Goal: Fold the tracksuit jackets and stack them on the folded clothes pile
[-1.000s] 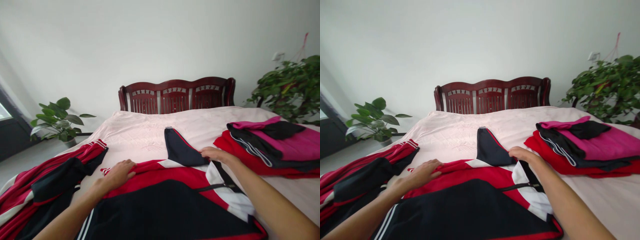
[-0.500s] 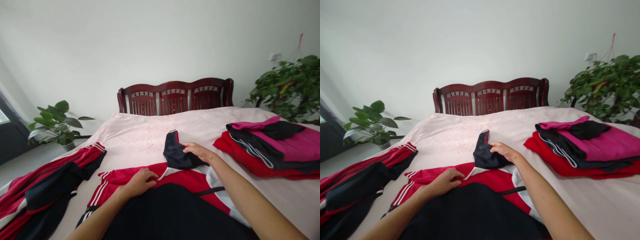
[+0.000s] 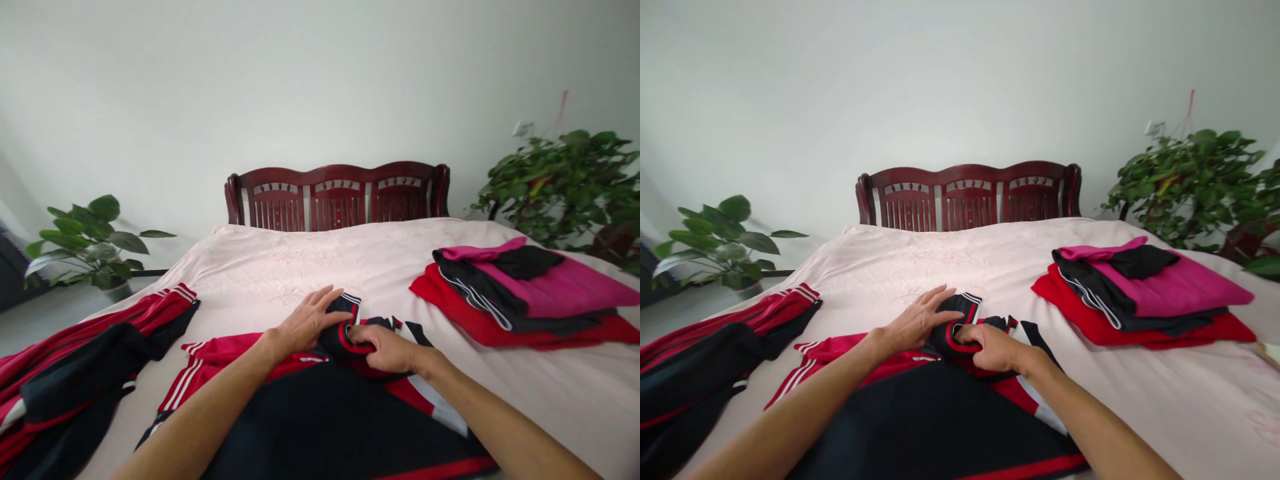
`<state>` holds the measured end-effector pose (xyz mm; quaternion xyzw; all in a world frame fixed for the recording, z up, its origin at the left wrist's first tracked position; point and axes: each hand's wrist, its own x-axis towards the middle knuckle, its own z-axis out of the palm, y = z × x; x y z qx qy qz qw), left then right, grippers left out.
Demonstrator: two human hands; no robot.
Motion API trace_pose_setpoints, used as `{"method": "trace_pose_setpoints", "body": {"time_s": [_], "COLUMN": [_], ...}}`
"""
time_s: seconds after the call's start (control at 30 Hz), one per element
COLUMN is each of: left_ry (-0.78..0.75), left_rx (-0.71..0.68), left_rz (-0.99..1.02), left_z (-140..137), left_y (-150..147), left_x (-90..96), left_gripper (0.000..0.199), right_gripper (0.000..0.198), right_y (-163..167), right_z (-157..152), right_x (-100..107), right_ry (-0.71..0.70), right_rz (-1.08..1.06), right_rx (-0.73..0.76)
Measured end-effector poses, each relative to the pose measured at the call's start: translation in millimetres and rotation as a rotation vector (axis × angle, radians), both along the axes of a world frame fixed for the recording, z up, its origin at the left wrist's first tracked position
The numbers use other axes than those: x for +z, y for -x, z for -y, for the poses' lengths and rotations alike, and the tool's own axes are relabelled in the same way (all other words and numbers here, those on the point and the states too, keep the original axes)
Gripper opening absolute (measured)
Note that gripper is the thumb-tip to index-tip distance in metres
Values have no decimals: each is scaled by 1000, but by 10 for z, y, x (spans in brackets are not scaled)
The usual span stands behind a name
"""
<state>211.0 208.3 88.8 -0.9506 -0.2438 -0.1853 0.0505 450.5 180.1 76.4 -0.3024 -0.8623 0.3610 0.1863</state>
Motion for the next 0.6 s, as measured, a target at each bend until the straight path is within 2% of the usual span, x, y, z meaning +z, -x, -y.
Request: {"method": "trace_pose_setpoints", "body": {"time_s": [0.1, 0.17, 0.2, 0.3, 0.37, 0.43, 0.5, 0.53, 0.6], "left_ry": [-15, 14, 33, 41, 13, 43, 179, 288, 490], "left_rx": [-99, -109, -88, 96, 308, 507, 607, 606, 577], "left_rz": [-175, -219, -212, -98, 0, 35, 10, -3, 26], "left_z": [-15, -31, -31, 64, 239, 482, 712, 791, 829], "left_y": [-141, -132, -95, 94, 229, 335, 408, 436, 486], "left_x": [37, 51, 68, 165, 240, 299, 338, 353, 370], "left_gripper": [38, 18, 15, 14, 13, 13, 9, 7, 18], "right_gripper": [30, 32, 32, 28, 29, 31, 32, 33, 35], "right_y": [-4, -32, -55, -165, -271, -387, -493, -536, -595], "right_z": [100, 143, 157, 157, 115, 42, -46, -89, -162], "right_x": [-33, -86, -116, -188, -214, -231, -255, -274, -322], "right_ry": [-116, -177, -192, -177, -157, -201, -295, -338, -375], "right_rz": [92, 146, 170, 229, 243, 265, 306, 318, 314], "right_rx": [65, 85, 79, -42, -155, -243, -285, -300, -319]}}
